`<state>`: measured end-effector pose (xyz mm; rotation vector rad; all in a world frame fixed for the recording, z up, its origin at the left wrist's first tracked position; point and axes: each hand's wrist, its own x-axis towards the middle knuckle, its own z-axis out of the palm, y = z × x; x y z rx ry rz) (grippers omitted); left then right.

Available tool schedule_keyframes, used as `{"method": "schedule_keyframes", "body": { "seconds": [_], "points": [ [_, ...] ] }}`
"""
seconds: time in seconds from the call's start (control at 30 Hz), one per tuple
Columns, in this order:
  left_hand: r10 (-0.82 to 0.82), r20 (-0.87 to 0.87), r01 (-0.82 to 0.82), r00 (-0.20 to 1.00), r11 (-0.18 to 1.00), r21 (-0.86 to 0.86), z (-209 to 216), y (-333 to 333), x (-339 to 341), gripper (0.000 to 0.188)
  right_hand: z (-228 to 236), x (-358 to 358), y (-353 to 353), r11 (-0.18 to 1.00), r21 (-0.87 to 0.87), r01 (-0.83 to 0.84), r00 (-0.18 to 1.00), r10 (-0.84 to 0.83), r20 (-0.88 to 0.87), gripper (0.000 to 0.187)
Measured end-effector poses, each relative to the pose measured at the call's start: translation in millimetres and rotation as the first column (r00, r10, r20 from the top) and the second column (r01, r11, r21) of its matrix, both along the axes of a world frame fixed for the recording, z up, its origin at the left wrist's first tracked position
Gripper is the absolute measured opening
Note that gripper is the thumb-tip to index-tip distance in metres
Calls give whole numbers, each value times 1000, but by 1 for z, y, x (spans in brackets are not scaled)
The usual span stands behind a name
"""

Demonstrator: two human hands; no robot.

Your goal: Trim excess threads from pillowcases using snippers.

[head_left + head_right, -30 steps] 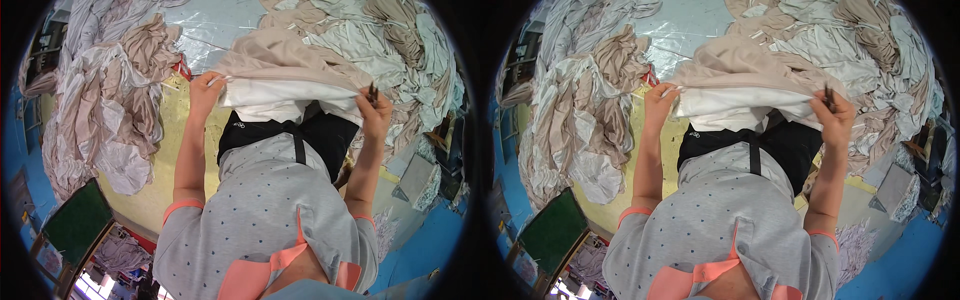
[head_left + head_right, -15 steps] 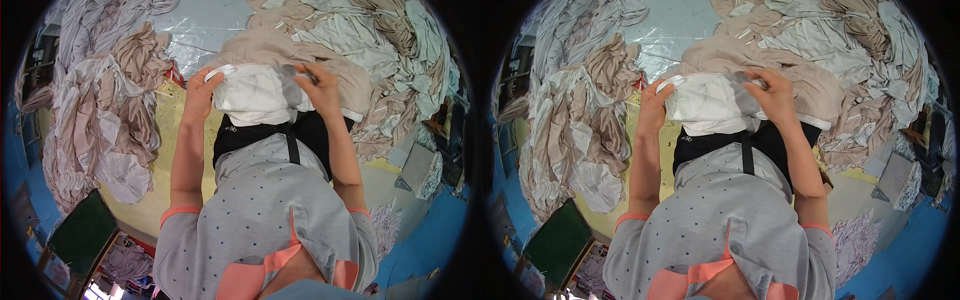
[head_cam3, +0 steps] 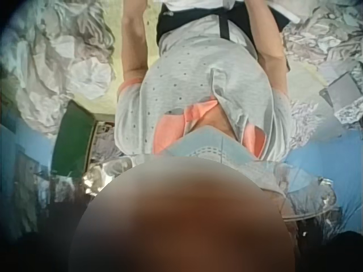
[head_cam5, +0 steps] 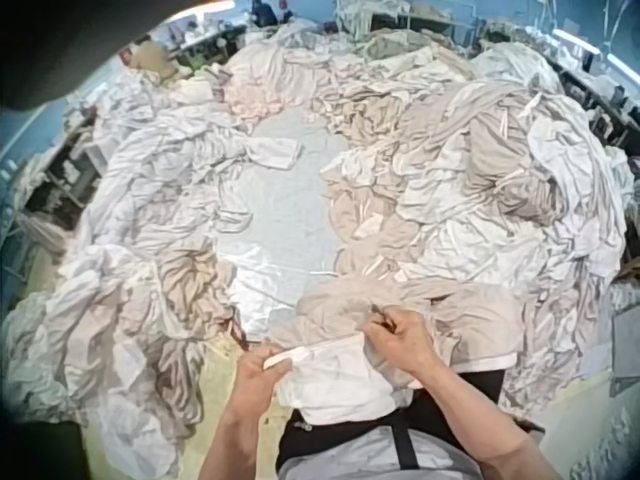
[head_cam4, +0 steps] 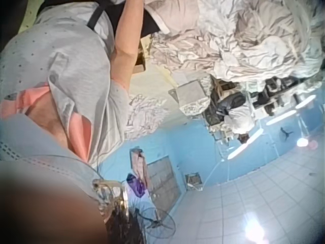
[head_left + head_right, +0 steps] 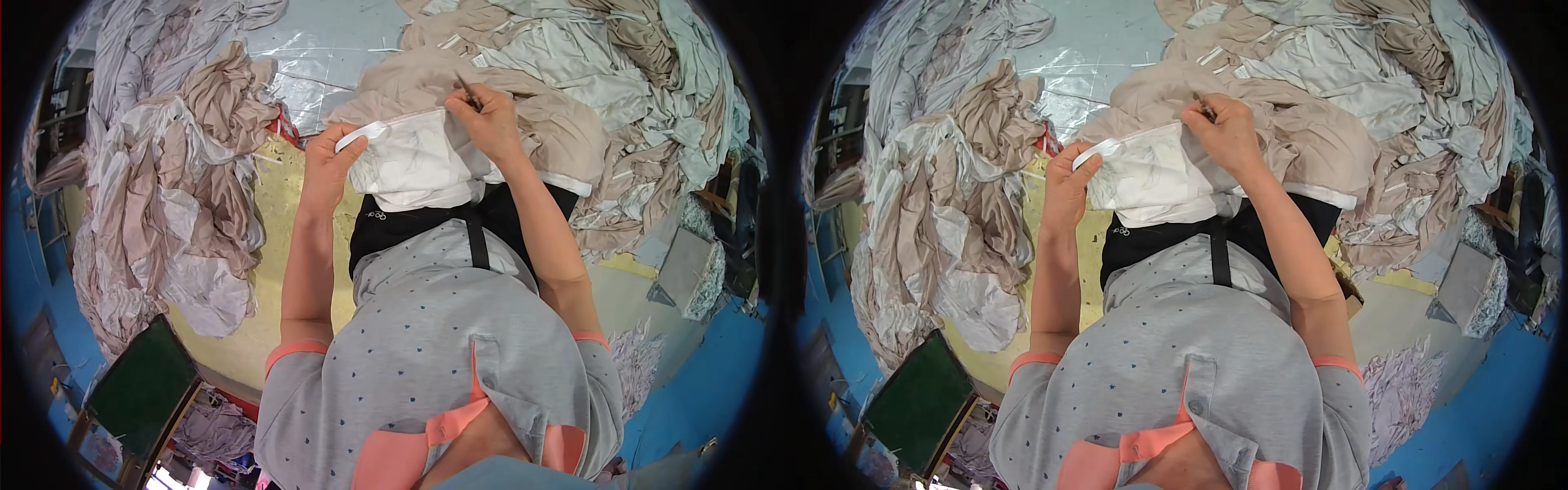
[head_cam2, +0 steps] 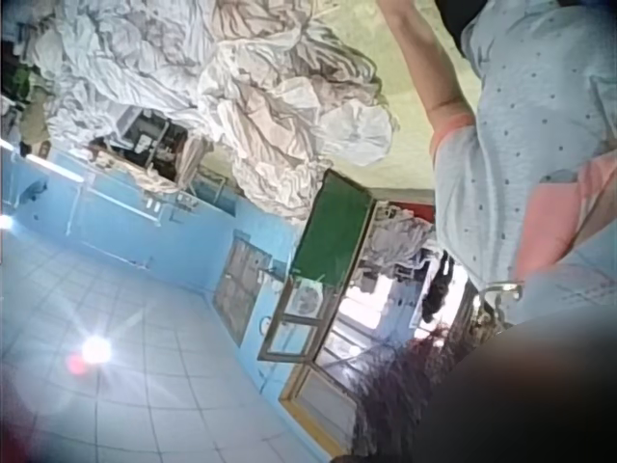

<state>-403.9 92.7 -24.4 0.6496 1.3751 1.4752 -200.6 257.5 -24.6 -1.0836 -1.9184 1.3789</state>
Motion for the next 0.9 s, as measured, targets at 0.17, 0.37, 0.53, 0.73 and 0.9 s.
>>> {"method": "schedule_keyframes", "body": {
  "seconds": [0.17, 0.37, 0.53, 0.73, 0.9],
  "points": [
    [5, 40, -5, 999, 1000, 10, -7, 0, -3, 4, 10, 28, 2, 951, 243, 190, 974, -213, 74, 9],
    [26, 114, -23, 993, 999, -26, -5, 1, -2, 5, 31, 92, -7, 899, 293, 327, 926, -367, 92, 13],
    [63, 151, -59, 987, 998, -29, -5, 0, -1, 9, 23, 194, -23, 789, 450, 419, 728, -588, 353, 18],
    [50, 123, -37, 991, 993, -109, -2, 7, 7, 16, 13, 205, -47, 860, 234, 454, 743, -510, 434, 21],
    [66, 134, -51, 989, 992, -115, 1, 7, 13, 16, 39, 84, -37, 996, -42, 84, 976, -74, 204, 28]
  ]
}}
